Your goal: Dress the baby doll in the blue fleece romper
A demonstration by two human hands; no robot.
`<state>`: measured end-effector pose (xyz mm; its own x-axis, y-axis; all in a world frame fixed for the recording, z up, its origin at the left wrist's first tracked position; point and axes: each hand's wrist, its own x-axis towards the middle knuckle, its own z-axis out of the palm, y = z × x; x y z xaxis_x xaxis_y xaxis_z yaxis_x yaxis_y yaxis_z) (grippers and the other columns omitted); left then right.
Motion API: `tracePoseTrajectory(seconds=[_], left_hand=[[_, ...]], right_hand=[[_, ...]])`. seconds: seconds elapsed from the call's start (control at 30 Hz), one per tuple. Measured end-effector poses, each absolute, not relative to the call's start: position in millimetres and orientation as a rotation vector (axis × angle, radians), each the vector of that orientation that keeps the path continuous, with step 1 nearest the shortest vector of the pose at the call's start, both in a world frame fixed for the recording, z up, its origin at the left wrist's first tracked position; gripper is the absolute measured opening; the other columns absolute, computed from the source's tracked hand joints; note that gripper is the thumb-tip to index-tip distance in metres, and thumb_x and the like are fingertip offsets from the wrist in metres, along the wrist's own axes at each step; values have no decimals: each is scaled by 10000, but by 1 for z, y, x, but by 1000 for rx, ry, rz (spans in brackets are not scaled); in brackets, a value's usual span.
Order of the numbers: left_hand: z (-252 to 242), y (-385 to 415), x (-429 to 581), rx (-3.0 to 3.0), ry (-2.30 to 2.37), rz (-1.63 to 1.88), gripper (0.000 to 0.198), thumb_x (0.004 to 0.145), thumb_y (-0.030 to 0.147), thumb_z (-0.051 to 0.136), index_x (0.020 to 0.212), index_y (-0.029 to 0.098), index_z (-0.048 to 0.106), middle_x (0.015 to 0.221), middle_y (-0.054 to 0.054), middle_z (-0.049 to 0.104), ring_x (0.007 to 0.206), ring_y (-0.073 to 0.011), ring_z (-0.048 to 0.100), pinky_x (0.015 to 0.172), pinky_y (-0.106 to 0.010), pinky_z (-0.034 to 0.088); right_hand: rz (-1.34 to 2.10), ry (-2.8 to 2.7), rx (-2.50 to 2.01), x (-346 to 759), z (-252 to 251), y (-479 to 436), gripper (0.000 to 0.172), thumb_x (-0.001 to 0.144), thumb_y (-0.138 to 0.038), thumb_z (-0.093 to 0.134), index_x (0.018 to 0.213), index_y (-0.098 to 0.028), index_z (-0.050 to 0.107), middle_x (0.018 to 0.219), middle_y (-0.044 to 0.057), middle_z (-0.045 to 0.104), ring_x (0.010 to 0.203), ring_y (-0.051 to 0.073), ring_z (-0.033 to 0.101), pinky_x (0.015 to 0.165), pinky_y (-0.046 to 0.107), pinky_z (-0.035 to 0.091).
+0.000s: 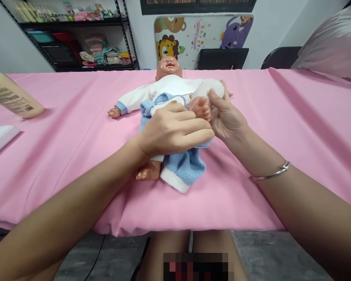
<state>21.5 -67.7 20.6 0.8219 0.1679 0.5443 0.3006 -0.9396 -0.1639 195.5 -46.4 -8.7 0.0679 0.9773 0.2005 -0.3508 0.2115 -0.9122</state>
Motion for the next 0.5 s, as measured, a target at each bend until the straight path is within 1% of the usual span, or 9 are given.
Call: tracePoseTrajectory(seconds=[0.07, 0.1, 0.13, 0.2, 0.27, 0.4, 0.5], left_hand=[[21, -72, 24, -2787, -463, -878, 337, 965, 270, 359, 874, 285, 683, 929, 0, 714, 796, -174, 651, 730, -387, 460], [20, -74, 25, -2787, -536, -926, 332, 957, 279, 365, 884, 285, 689, 935, -5, 706, 820, -184, 655, 752, -399, 467], [19, -75, 25, -2776, -611, -969, 315, 942, 282, 381, 894, 283, 692, 937, -10, 696, 840, -193, 657, 774, -408, 471], [17, -76, 25, -2726, -747, -1024, 256, 894, 280, 439, 897, 273, 695, 934, -18, 678, 858, -209, 653, 797, -416, 478], [15, -75, 23, -2682, -846, -1029, 190, 834, 275, 506, 872, 257, 692, 926, -30, 665, 842, -219, 643, 772, -407, 483], [14, -70, 22, -2737, -951, -1076, 109, 728, 225, 594, 803, 211, 671, 858, -42, 646, 782, -214, 618, 691, -352, 481], [14, -64, 23, -2855, -1011, -1127, 77, 725, 171, 577, 747, 183, 650, 765, -32, 639, 763, -198, 605, 690, -320, 477]], right_hand=[[1250, -847, -761, 187, -6, -52, 817, 903, -143, 558, 1520, -335, 58, 1212, -4, 606, 1044, 113, 655, 728, 205, 607], [1257, -841, -762, 184, -6, -53, 874, 886, -143, 589, 1533, -337, 34, 1218, -1, 608, 1044, 123, 657, 710, 209, 607], [1238, -897, -782, 183, -8, -53, 894, 876, -181, 626, 1539, -342, 48, 1221, 3, 609, 1059, 139, 655, 701, 218, 608], [1158, -1055, -824, 186, -14, -49, 885, 840, -314, 708, 1528, -367, 154, 1214, 5, 612, 1089, 175, 646, 705, 244, 611], [1106, -1158, -847, 190, -21, -45, 885, 780, -387, 766, 1494, -392, 243, 1199, -2, 614, 1071, 195, 649, 703, 266, 609], [1124, -1204, -828, 194, -28, -45, 889, 707, -363, 812, 1446, -382, 318, 1152, -14, 618, 967, 194, 662, 660, 272, 590], [1155, -1263, -859, 192, -26, -50, 822, 722, -353, 794, 1422, -368, 363, 1088, -20, 628, 905, 191, 662, 646, 284, 583]])
